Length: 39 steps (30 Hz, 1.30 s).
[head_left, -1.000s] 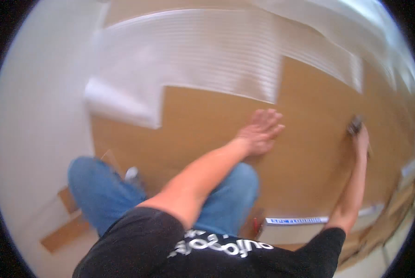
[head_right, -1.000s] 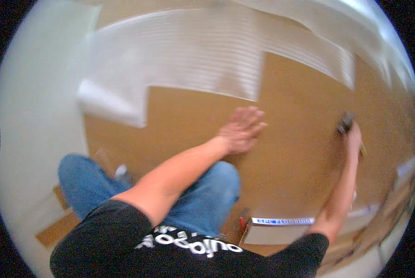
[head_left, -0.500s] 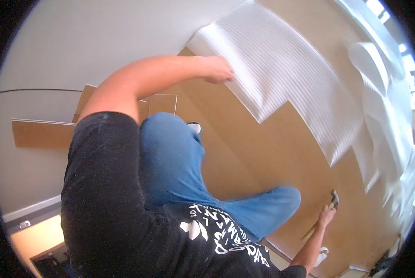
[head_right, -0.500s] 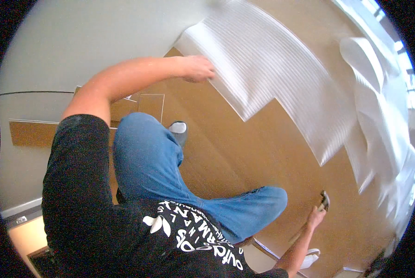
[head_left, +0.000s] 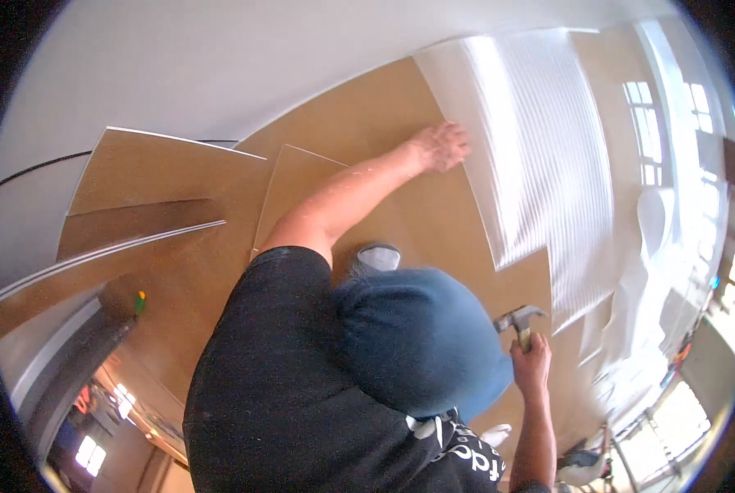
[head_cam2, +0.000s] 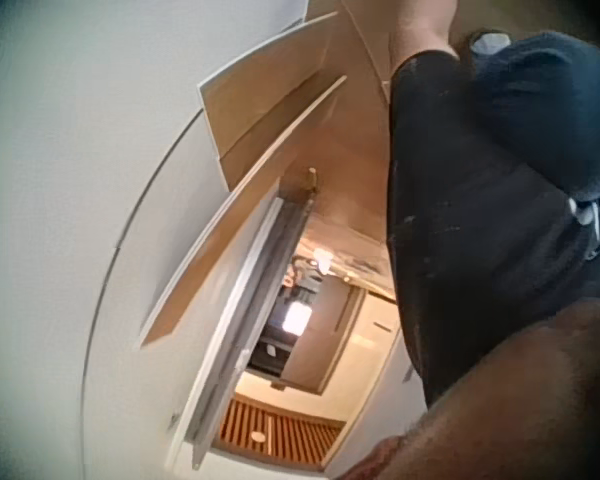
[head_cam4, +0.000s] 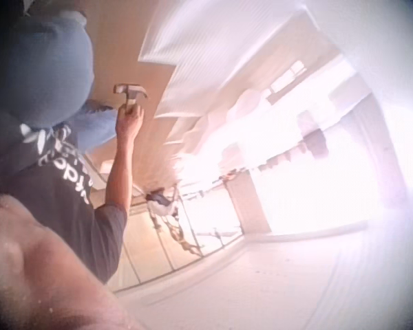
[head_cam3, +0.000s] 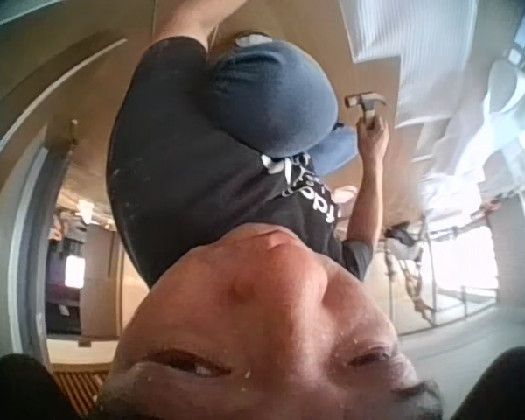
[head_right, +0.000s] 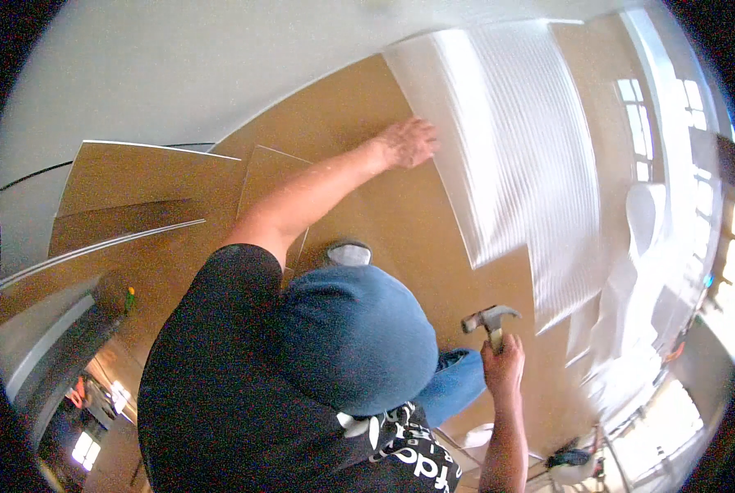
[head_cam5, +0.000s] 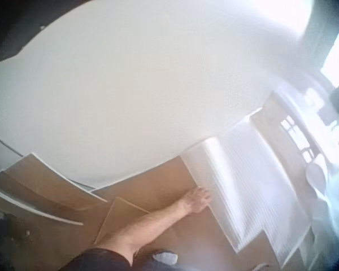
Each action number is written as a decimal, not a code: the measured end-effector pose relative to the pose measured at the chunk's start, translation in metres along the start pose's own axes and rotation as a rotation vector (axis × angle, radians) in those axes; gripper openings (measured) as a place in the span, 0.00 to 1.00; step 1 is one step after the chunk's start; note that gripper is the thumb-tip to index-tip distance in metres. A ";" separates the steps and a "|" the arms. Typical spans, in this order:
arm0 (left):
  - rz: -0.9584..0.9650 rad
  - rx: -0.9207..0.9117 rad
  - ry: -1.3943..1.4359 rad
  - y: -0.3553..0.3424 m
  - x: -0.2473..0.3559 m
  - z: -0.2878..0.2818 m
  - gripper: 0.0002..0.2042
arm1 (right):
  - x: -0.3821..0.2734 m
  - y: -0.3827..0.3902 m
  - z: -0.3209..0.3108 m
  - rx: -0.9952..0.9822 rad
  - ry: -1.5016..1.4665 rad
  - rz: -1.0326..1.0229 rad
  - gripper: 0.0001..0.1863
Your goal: The person measures a flooring plank with a ruler and marks it with a pencil, then cuts the plank using a table saw, and finally fits the piece into the existing floor layout by hand and with a hammer.
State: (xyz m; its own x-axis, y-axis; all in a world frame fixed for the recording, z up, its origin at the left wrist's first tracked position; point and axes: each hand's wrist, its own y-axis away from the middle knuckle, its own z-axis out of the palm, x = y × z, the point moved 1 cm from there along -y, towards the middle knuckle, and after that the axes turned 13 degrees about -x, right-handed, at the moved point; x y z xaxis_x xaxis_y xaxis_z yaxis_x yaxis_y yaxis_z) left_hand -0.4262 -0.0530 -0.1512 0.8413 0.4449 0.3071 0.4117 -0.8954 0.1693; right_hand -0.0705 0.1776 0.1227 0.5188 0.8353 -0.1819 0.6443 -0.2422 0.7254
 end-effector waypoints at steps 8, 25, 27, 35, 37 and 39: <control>0.191 0.100 0.000 -0.030 -0.015 0.019 0.12 | -0.080 -0.043 0.000 -0.105 -0.010 0.028 0.10; 0.058 0.300 0.053 -0.033 -0.018 0.041 0.13 | -0.219 -0.208 -0.064 0.055 0.065 -0.179 0.14; 0.026 0.359 0.070 -0.031 -0.018 0.038 0.13 | -0.221 -0.245 -0.063 0.099 0.177 -0.159 0.16; 0.019 0.116 0.216 -0.036 -0.011 0.025 0.11 | -0.240 -0.365 -0.055 0.148 0.093 -0.175 0.24; 0.005 0.117 0.253 -0.032 -0.013 0.027 0.11 | -0.244 -0.377 -0.049 0.132 0.076 -0.170 0.24; -0.005 0.117 0.281 -0.032 -0.014 0.027 0.10 | -0.244 -0.383 -0.046 0.115 0.048 -0.147 0.26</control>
State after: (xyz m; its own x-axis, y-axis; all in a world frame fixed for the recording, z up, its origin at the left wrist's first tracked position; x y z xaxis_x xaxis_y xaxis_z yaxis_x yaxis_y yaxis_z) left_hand -0.4417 -0.0313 -0.1859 0.7160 0.4214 0.5566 0.4669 -0.8818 0.0669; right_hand -0.4691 0.0893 -0.0800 0.3889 0.8876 -0.2467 0.7727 -0.1684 0.6120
